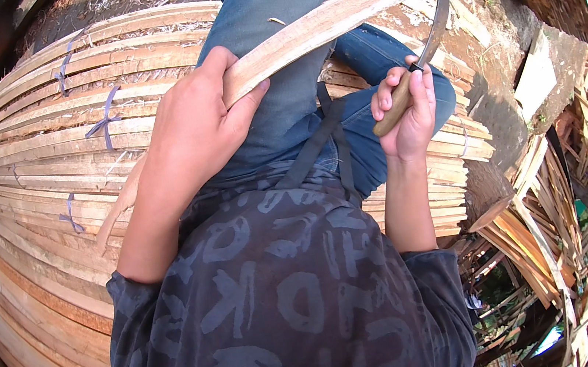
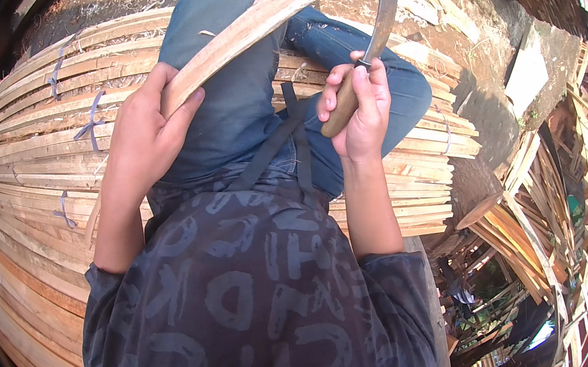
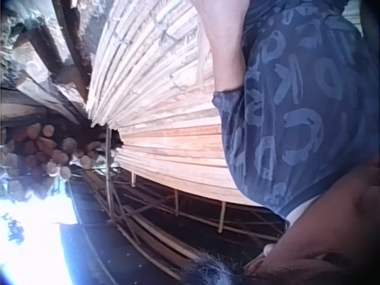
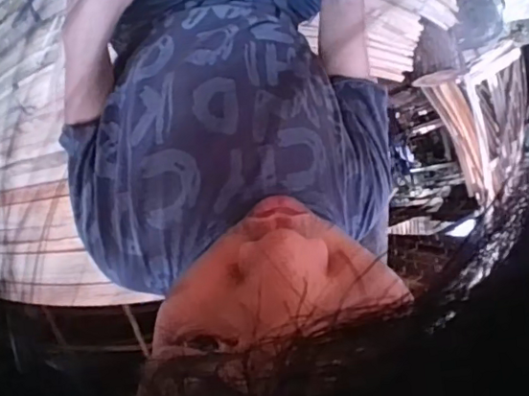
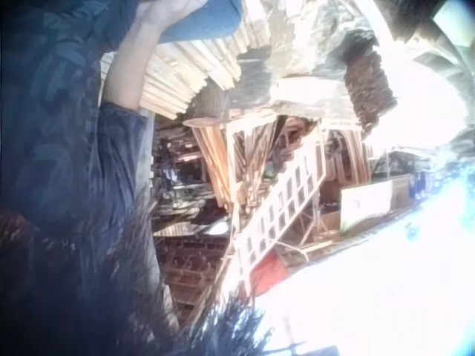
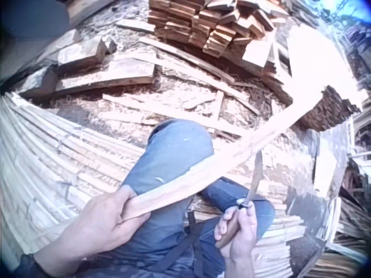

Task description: The person sits on a wooden floor and uses a curved knife to shave thin strips from a long piece of wood held between their legs. They repeatedly pull the knife along the wood to remove bark and smooth the surface, creating a pile of wood shavings.

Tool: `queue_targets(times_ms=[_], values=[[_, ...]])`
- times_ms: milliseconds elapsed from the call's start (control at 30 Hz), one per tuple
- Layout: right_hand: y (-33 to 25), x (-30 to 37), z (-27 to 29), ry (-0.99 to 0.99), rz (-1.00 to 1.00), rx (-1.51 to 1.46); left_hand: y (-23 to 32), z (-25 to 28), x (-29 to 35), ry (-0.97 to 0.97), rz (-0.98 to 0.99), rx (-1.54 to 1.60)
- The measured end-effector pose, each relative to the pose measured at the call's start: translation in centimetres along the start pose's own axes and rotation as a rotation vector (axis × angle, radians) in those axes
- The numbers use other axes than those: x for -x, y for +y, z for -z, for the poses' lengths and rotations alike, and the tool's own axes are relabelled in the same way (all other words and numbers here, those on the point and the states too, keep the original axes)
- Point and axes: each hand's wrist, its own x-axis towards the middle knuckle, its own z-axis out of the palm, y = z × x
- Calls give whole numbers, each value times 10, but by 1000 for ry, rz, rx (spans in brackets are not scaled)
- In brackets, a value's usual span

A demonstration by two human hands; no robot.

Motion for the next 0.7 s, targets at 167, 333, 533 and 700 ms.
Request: queue_targets(times_ms=[167, 333, 533, 700], values=[[15, 13, 9, -152, -48, -107, -9, 9, -7, -123, -8, -51], [9, 20, 7, -284, -149, 29, -18, 21, -15, -411, 37, 187], [2, 12, -31, -273, -154, 696, -19, 19, -12, -473, 127, 331], [13, 0, -56, -348, 57, 937, -15, 16, -14, -459, 106, 357]])
